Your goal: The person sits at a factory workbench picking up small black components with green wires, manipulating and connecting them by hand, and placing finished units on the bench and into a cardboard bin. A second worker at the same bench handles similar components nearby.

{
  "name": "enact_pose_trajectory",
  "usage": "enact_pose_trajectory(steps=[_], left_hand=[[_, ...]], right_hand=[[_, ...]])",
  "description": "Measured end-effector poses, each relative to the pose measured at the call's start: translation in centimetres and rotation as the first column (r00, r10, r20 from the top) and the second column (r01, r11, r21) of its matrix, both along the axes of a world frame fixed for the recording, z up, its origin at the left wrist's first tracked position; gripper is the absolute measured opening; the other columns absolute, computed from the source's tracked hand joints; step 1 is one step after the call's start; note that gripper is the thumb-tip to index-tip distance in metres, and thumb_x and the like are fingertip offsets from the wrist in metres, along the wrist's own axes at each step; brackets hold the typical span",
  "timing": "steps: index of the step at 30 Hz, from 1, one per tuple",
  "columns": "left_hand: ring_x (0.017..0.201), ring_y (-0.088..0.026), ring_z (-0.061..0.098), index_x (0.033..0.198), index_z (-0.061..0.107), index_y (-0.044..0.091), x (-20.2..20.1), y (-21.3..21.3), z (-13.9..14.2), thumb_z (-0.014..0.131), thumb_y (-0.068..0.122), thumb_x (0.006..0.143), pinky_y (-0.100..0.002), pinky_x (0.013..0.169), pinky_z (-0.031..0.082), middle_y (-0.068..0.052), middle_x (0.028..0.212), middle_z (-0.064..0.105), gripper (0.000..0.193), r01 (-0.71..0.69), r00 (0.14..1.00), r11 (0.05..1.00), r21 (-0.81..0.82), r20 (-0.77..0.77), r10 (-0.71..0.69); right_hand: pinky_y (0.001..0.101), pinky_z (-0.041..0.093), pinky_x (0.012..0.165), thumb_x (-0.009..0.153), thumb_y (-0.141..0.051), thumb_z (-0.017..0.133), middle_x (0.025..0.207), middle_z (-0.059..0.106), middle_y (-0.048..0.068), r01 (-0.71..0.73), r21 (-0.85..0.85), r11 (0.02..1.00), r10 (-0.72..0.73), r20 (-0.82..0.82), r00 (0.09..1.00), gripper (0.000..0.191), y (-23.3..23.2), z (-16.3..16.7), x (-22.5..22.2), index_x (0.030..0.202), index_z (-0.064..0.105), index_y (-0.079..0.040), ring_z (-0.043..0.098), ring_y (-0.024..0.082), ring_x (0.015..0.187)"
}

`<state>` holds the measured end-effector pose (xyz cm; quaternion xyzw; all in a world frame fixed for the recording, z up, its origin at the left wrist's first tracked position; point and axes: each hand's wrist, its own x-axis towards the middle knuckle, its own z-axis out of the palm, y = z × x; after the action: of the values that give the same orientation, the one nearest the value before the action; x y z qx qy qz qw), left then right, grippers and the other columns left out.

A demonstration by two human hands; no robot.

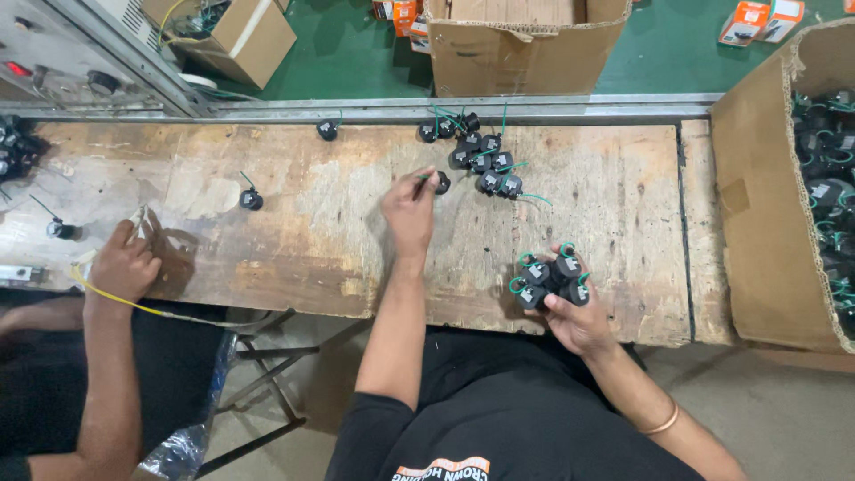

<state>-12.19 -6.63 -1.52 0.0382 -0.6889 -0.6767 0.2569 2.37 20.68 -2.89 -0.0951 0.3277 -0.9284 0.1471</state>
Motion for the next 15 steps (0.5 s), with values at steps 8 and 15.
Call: enact_pose_trajectory(steps=[8, 15], left_hand=[[0.094, -0.021, 0.077, 0.099, 0.078, 0.005, 8.9, 6.7, 4.2, 0.08, 0.0, 0.085, -0.032, 0.086, 0.06, -0.007, 0.099, 0.078, 0.015, 0.522, 0.797, 0.798, -0.301, -0.16, -0.582], [0.097, -0.026, 0.076, 0.106, 0.074, 0.007, 10.4, 9.7, 6.1, 0.076, 0.0, 0.087, -0.036, 0.086, 0.061, -0.008, 0.107, 0.077, 0.021, 0.376, 0.869, 0.825, -0.421, -0.148, -0.472]], right_hand=[[0.0482, 0.061, 0.095, 0.093, -0.015, 0.072, 0.154, 0.043, 0.01, -0.025, 0.129, 0.991, 0.025, 0.002, 1.0, 0.091, 0.4, -0.5, -0.5, 0.164, 0.015, -0.014, 0.057, 0.029, 0.131], [0.0508, 0.059, 0.093, 0.095, 0.003, 0.07, 0.14, 0.051, 0.013, 0.001, 0.112, 0.994, -0.005, 0.034, 0.999, 0.077, 0.6, -1.7, -0.8, 0.159, 0.028, -0.007, 0.058, 0.029, 0.127]])
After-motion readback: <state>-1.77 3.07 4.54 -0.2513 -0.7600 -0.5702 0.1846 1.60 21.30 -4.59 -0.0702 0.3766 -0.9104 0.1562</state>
